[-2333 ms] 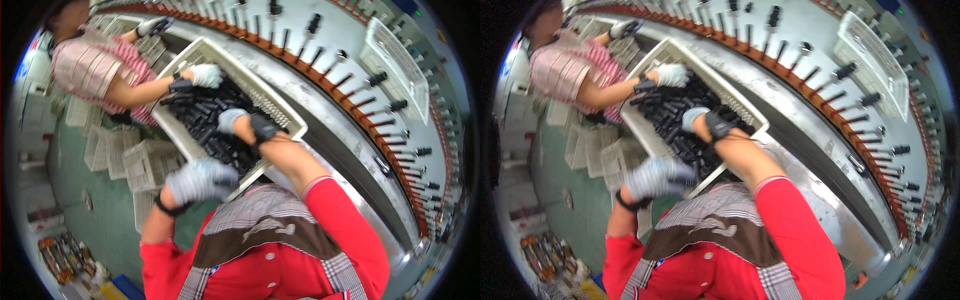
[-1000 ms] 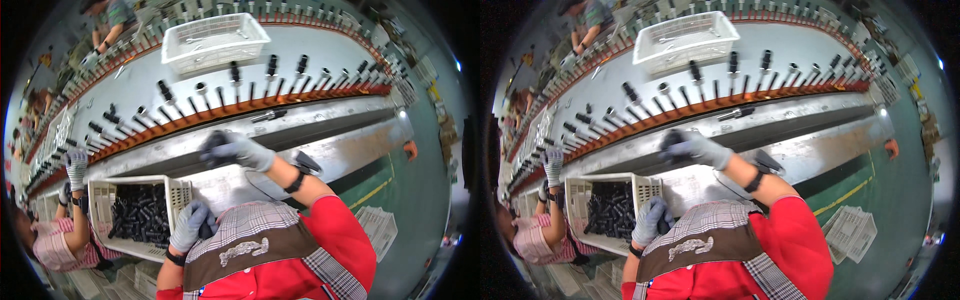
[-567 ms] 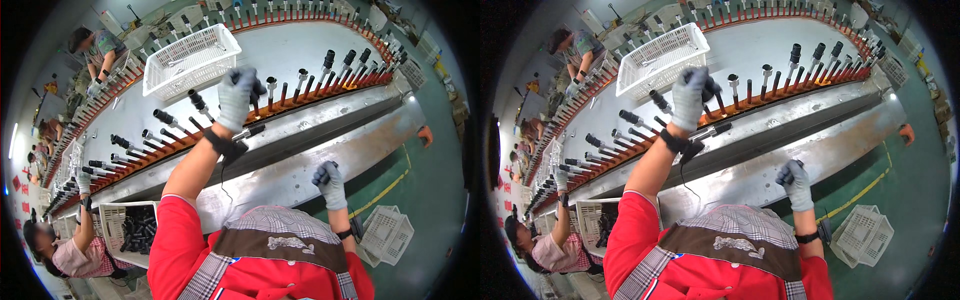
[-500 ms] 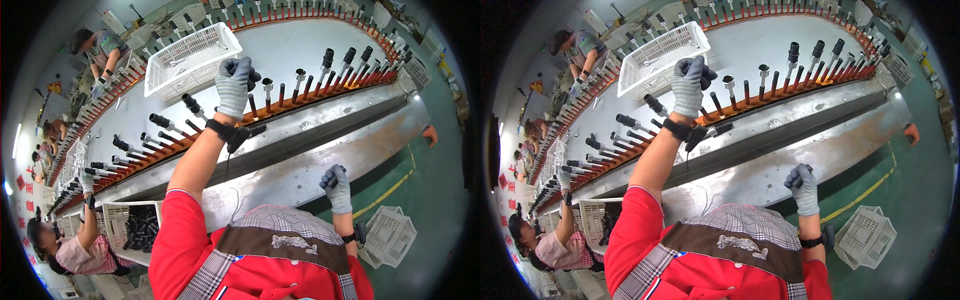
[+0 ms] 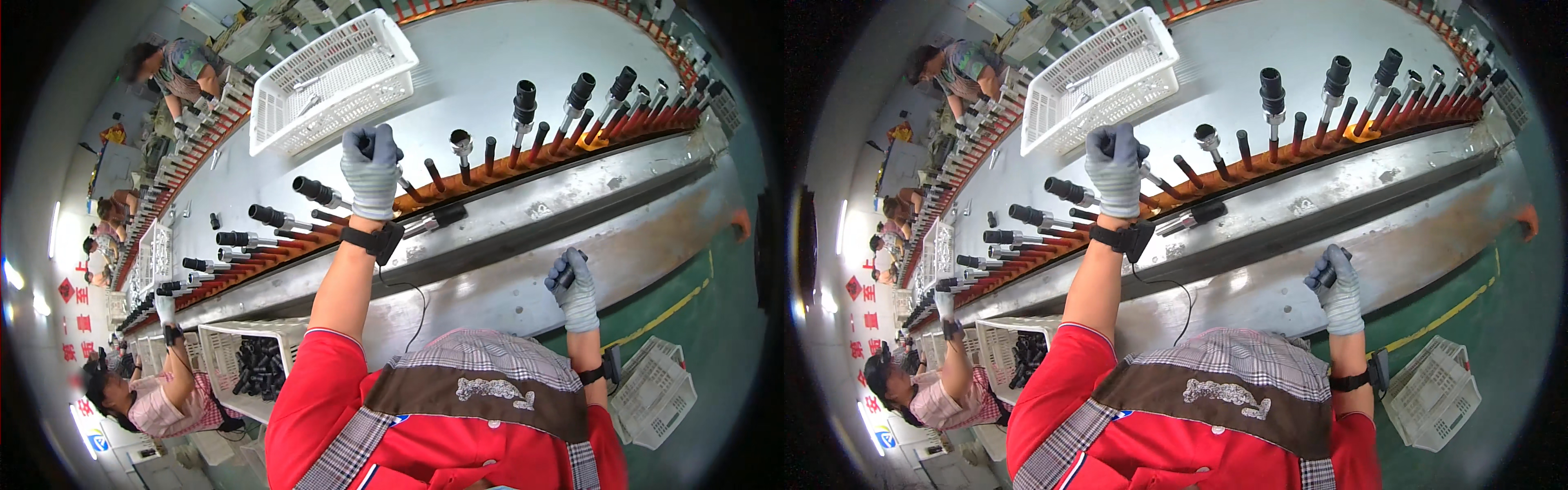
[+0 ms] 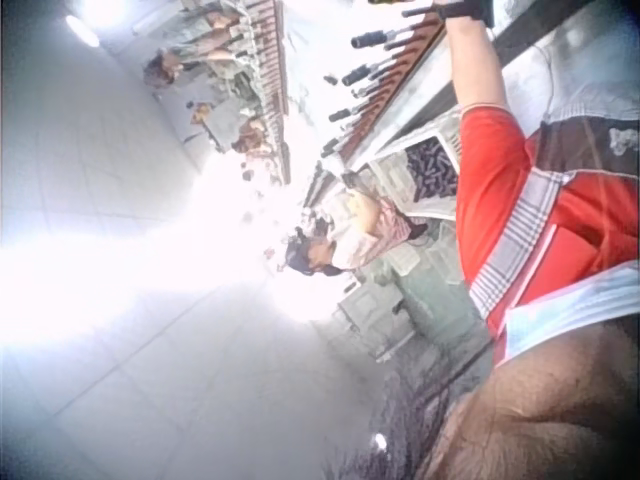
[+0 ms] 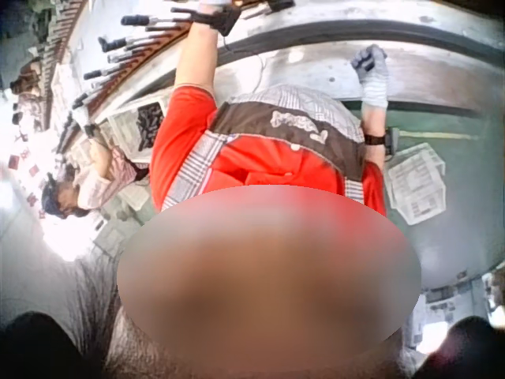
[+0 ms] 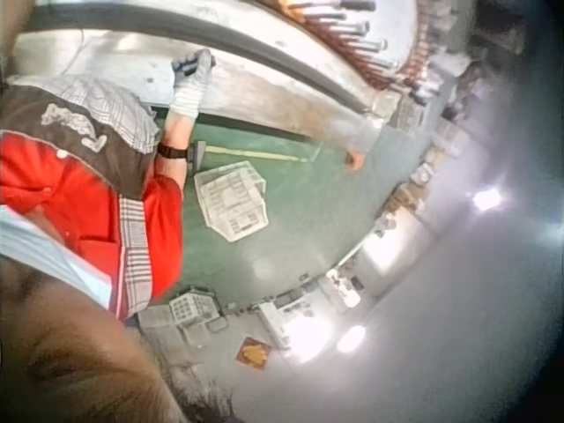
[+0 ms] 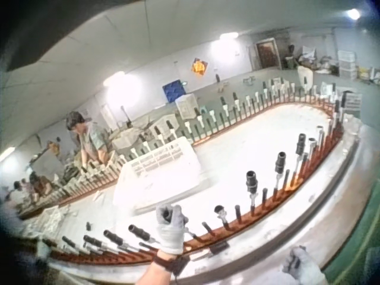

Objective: Assembling plastic components onto a specialized manufacturing rack.

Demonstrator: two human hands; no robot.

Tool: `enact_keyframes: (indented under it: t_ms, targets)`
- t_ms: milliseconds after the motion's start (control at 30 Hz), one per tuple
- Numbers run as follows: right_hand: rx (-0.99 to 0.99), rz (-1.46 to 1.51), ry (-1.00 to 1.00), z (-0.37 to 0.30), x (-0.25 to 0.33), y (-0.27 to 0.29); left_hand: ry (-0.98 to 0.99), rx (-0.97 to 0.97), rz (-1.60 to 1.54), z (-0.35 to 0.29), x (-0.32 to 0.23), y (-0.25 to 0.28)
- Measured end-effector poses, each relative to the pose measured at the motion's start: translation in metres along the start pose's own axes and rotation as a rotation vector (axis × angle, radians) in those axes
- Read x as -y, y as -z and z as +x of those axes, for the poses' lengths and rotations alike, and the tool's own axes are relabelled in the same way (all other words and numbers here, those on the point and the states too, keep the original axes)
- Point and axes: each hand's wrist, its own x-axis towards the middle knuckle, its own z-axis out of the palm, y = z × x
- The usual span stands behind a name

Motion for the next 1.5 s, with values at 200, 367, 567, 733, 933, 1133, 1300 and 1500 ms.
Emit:
enact_keyframes:
  t_ms: [200, 367, 567, 733, 933, 1133, 1300, 1500]
  targets:
    - [0.072, -0.187, 0.045, 0.048, -0.006, -0.018, -0.166, -0.150, -0.020, 0.011, 0.057, 0.033]
    - [0.237, -0.208, 0.346, 0.070, 0.055, -0.039, -0.088, -0.236, 0.059, 0.006, 0.058, 0.055]
    - [0.292, 0.110, 0.680, 0.134, 0.200, -0.034, -0.349, -0.273, 0.765, -0.059, 0.027, 0.057]
    - [0.531, 0.169, 0.530, 0.181, 0.253, -0.023, -0.208, -0.202, 0.673, -0.154, 0.023, 0.060]
    - [0.505, 0.168, 0.454, 0.212, 0.273, -0.010, 0.123, -0.192, 0.534, -0.210, 0.039, 0.034]
    - [0.230, 0.129, 0.886, 0.258, 0.338, -0.020, 0.053, -0.001, 0.628, -0.205, 0.039, -0.042]
    - [0.204, -0.157, 0.769, 0.300, 0.330, -0.035, -0.001, 0.141, 0.735, -0.207, 0.043, -0.090]
    - [0.462, -0.125, 0.588, 0.320, 0.332, -0.033, 0.040, 0.141, 0.714, -0.211, 0.068, -0.151]
